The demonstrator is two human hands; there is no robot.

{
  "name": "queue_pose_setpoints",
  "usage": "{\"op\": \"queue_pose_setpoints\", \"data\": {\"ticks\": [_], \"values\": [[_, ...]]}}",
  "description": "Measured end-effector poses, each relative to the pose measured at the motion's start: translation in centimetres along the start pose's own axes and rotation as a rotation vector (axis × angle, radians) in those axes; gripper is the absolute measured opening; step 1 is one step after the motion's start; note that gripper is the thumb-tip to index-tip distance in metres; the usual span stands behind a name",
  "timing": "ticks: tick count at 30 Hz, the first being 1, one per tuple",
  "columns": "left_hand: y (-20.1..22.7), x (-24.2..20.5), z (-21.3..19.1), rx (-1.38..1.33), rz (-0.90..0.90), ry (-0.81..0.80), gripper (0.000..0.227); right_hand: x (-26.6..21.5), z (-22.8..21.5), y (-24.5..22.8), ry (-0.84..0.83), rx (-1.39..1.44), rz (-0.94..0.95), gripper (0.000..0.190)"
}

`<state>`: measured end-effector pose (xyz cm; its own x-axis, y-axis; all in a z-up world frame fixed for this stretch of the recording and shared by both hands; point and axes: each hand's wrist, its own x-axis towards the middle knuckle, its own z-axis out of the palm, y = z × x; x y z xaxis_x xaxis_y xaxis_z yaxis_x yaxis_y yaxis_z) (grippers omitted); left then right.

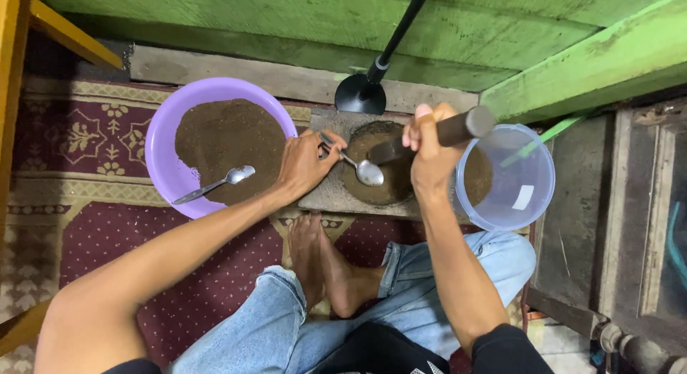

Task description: Grinding brown powder on a stone mortar using a wooden pestle and a spoon.

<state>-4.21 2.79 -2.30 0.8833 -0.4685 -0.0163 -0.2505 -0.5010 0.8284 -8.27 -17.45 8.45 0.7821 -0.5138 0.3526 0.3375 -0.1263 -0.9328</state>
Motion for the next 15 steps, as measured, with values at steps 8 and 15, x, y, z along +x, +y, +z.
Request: {"op": "queue_pose_setpoints", "data": {"ticks": [8, 15], "values": [[1.0, 0.2, -1.0, 0.147, 0.147, 0.021, 0.008, 1.5, 0.8, -3.2, -0.003, 0.071, -0.074, 0.038], [1.3, 0.0, -1.5, 0.102, 0.124, -0.009, 0.008, 0.2, 0.4, 2.8, -0.041, -0.011, -0.05, 0.04]]}}
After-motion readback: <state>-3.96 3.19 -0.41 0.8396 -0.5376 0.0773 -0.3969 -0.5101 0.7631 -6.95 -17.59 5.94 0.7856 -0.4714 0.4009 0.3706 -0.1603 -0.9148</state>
